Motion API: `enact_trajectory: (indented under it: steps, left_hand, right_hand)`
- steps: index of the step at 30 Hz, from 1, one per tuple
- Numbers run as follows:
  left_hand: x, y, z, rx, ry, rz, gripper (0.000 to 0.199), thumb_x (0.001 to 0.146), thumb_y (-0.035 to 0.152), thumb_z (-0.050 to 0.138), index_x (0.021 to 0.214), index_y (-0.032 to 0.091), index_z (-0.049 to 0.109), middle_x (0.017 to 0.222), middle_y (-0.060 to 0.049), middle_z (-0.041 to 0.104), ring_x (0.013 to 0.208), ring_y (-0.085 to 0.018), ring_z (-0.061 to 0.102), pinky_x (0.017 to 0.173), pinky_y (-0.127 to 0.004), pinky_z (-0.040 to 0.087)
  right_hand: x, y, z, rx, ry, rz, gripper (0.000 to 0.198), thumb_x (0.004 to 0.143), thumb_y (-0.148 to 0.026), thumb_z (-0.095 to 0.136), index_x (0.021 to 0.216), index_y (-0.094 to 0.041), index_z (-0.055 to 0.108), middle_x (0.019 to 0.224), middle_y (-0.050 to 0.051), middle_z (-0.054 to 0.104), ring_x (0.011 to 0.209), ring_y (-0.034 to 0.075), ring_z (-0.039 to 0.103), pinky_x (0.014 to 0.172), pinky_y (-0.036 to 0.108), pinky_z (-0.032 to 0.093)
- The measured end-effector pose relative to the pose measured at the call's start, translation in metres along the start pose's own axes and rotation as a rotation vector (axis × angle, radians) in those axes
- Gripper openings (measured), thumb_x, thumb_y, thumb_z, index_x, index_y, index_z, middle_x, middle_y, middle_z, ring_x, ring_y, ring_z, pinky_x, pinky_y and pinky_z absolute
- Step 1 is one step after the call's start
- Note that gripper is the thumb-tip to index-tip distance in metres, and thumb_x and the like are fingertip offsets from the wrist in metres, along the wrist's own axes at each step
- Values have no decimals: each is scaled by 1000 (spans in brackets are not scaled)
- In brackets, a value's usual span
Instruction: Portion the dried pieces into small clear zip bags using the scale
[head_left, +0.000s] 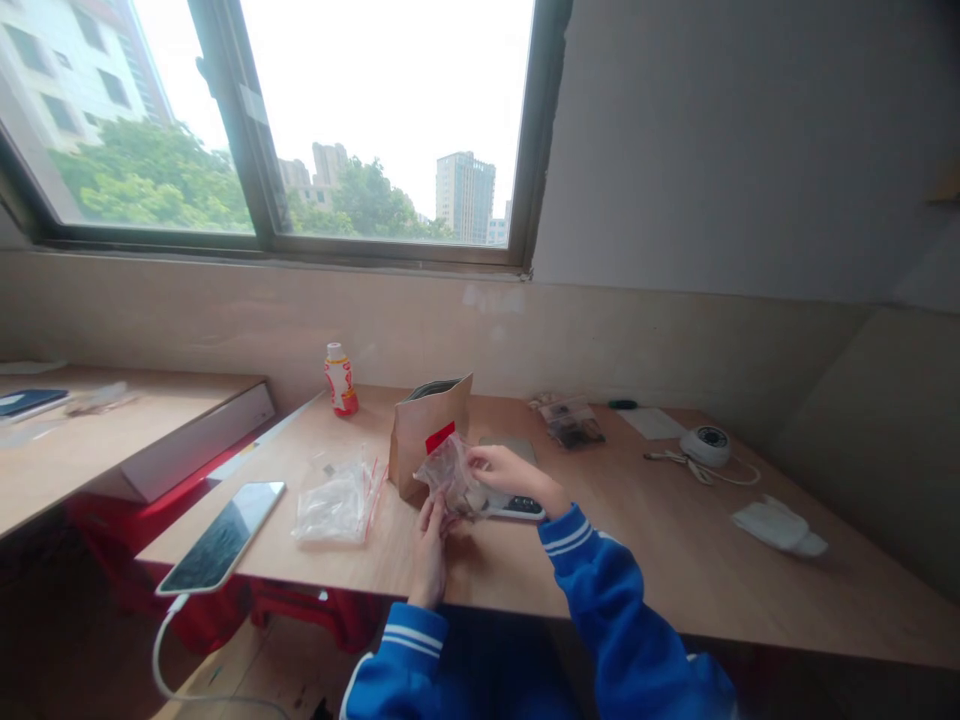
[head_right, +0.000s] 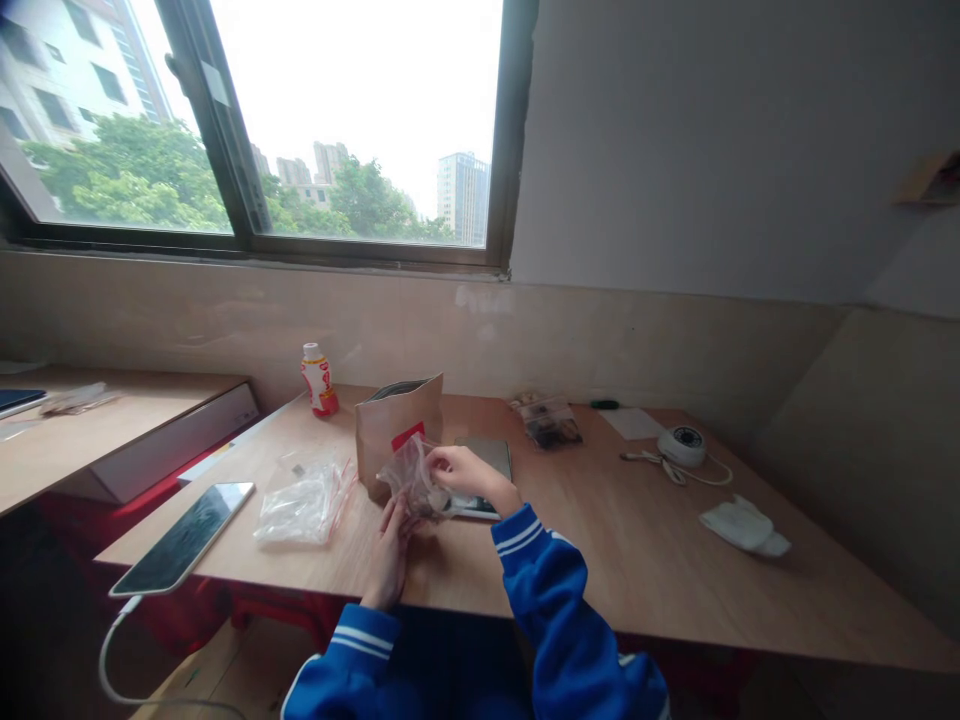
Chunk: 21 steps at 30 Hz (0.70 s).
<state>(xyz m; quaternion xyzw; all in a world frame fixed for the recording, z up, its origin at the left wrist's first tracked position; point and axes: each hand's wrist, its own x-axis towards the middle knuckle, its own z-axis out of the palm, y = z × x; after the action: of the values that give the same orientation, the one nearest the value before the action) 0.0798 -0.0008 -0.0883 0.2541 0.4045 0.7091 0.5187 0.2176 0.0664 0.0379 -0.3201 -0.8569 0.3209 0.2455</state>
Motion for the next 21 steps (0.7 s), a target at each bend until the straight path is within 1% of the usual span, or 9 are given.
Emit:
enact_trajectory:
  steps: [3, 5, 7, 8, 13, 16, 18, 19, 21]
  left_hand:
    - [-4, 5, 1, 37, -46, 3, 56, 72, 48, 67, 119, 19, 61, 123, -11, 62, 92, -20, 64, 69, -26, 50]
    - [-6, 6, 1, 58, -62, -16, 59, 71, 49, 68, 121, 18, 59, 118, -11, 64, 83, -18, 64, 65, -25, 49]
    - [-7, 7, 1, 87, -86, -24, 60, 71, 47, 68, 121, 16, 59, 115, -11, 66, 79, -17, 64, 64, -26, 48]
    - [-8, 7, 2, 114, -108, -16, 59, 71, 46, 69, 120, 16, 60, 114, -12, 66, 80, -18, 64, 65, -26, 48]
    - [-10, 10, 7, 257, -248, 24, 53, 71, 43, 71, 117, 17, 63, 117, -11, 66, 101, -26, 62, 73, -30, 49]
    - [-12, 12, 11, 271, -264, 13, 51, 70, 43, 72, 114, 18, 63, 114, -11, 68, 103, -28, 62, 79, -33, 49]
    - [-13, 12, 13, 271, -258, 14, 48, 71, 42, 72, 111, 18, 65, 109, -10, 69, 102, -28, 63, 82, -34, 49]
    - [-13, 12, 14, 265, -254, 16, 46, 71, 42, 72, 109, 17, 65, 108, -11, 70, 102, -28, 63, 84, -35, 49]
    - [-14, 14, 15, 245, -256, 23, 44, 71, 41, 71, 108, 17, 65, 110, -11, 69, 104, -28, 62, 88, -35, 48]
  right_hand:
    - [-1, 0, 13, 123, 44, -50, 33, 85, -18, 52, 116, -20, 60, 105, 5, 68, 84, 18, 63, 76, 29, 50]
    - [0, 0, 18, 193, 83, -74, 41, 86, -22, 52, 127, -22, 52, 119, 7, 63, 93, 19, 63, 82, 32, 50]
    - [1, 2, 20, 248, 105, -82, 43, 87, -27, 55, 130, -23, 50, 127, 8, 58, 103, 20, 60, 88, 34, 49]
    - [1, 4, 20, 281, 106, -82, 44, 86, -29, 56, 130, -23, 50, 130, 8, 55, 106, 21, 59, 90, 35, 48]
    - [-4, 15, 19, 442, 90, -87, 51, 87, -38, 57, 135, -25, 44, 135, 9, 50, 112, 21, 57, 92, 34, 49]
    - [-9, 19, 16, 437, 80, -43, 57, 85, -35, 59, 137, -25, 39, 134, 9, 49, 110, 20, 58, 90, 33, 49]
    - [-14, 20, 13, 370, 57, 25, 55, 83, -31, 62, 133, -22, 43, 125, 9, 56, 104, 20, 60, 86, 32, 50]
    - [-16, 21, 11, 322, 36, 67, 49, 81, -30, 63, 127, -20, 48, 116, 8, 61, 99, 20, 61, 83, 32, 51]
    - [-20, 22, 7, 224, -14, 148, 32, 80, -29, 64, 109, -17, 59, 98, 6, 66, 87, 20, 62, 73, 30, 51]
